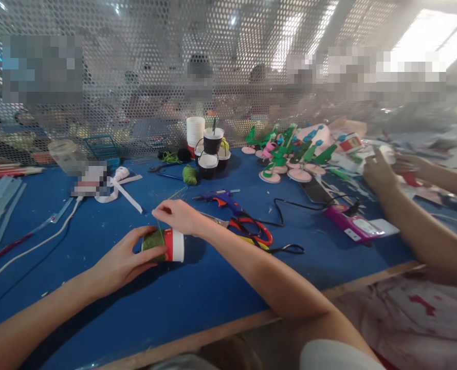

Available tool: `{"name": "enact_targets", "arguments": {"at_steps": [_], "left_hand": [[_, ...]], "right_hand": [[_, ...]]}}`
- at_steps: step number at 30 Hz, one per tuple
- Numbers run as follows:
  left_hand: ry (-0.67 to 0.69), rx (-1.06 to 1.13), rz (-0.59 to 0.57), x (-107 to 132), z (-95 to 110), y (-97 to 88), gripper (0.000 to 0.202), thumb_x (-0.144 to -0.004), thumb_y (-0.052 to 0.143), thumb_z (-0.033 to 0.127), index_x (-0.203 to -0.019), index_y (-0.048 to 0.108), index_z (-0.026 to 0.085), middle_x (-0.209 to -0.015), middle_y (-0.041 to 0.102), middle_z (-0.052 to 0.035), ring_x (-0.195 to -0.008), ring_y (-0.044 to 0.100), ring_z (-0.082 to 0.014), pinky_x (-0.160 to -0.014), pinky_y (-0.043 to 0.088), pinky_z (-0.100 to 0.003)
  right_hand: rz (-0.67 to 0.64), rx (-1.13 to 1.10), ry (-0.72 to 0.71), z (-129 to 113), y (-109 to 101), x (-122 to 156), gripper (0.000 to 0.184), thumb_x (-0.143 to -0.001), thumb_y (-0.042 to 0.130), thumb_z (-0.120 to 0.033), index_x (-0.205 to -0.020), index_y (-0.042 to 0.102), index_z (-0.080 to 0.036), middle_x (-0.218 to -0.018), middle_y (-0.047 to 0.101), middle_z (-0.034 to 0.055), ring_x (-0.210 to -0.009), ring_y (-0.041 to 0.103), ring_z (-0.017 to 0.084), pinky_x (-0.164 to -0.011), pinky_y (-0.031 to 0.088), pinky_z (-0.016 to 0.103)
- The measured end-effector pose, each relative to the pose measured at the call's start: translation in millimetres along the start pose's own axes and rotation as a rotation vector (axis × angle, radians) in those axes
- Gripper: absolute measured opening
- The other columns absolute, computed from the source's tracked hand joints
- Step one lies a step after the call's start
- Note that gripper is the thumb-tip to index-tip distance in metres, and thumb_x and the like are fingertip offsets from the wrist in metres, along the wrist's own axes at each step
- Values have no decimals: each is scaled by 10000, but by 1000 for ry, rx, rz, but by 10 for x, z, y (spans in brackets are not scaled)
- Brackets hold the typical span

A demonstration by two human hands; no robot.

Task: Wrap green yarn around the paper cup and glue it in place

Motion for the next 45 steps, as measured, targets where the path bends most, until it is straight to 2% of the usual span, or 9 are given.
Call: {"name": "enact_targets", "arguments": {"at_steps": [5,11,16,22,26,29,38,41,45], "left_hand": [[-14,-3,-12,17,11,12,305,-844,450,158,-1120,450,287,-1184,352,-103,-1063,422,-240,-812,459,-389],[-16,-6,18,24,-3,24,338,-808,487,119,-1114,460,261,-1178,352,-117,-1039,444,-249,-793,475,-372],[-42,14,1,45,-8,26,352,-790,525,121,-1112,477,254,-1169,367,-118,-1040,455,-246,-818,473,-368],[-36,17,37,70,-19,54,405,-762,561,106,-1119,452,264,-1173,349,-107,-1028,453,-233,-807,482,-369],[-55,40,39,65,-27,72,424,-762,548,90,-1126,431,274,-1172,342,-100,-1029,449,-232,-808,478,-382],[-75,63,41,67,-34,86,428,-761,536,74,-1125,435,276,-1175,338,-96,-1023,451,-230,-806,478,-387],[-123,79,20,73,-66,96,401,-796,494,90,-1151,442,270,-1199,339,-96,-1072,433,-237,-854,456,-397],[-128,105,9,63,-72,90,398,-802,486,93,-1155,436,269,-1198,340,-95,-1061,442,-228,-846,462,-388],[-133,114,17,61,-77,79,398,-796,506,105,-1151,443,273,-1193,366,-93,-1048,461,-221,-839,466,-380]], "right_hand": [[81,-42,154,101,-198,-416,310,-904,327,-303,-936,551,-92,-955,613,111,-805,592,133,-694,488,277],[258,121,222,170,-639,-999,312,-840,497,-297,-1120,498,-159,-1113,532,74,-923,553,187,-761,473,394],[331,317,73,-5,-815,-1337,310,-841,494,-297,-1116,500,-155,-1112,533,75,-926,553,189,-763,472,394],[304,501,-152,-576,-864,-1527,314,-836,498,-267,-1119,514,-132,-1110,555,82,-955,543,175,-815,431,358],[182,634,-215,-873,-760,-1408,228,-791,533,-324,-819,655,-133,-831,653,52,-829,572,166,-770,401,278],[216,748,-170,-881,-781,-1173,269,-769,550,-286,-540,588,-150,-615,603,67,-750,567,205,-727,385,311],[418,845,72,-7,-1215,-32,57,-676,577,-209,-718,572,-171,-642,588,26,-620,545,169,-591,384,272],[469,817,129,171,-1327,85,76,-629,620,-226,-636,565,-173,-588,581,19,-585,551,171,-566,388,268],[643,755,129,96,-1538,-28,173,-736,513,-281,-607,538,-167,-614,591,33,-616,573,160,-584,405,257]]}}
Point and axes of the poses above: each hand's wrist, its own x-axis away from the middle knuckle, its own y-axis out of the palm, z = x × y, the point moved 4 cm from there along -x, towards the middle knuckle
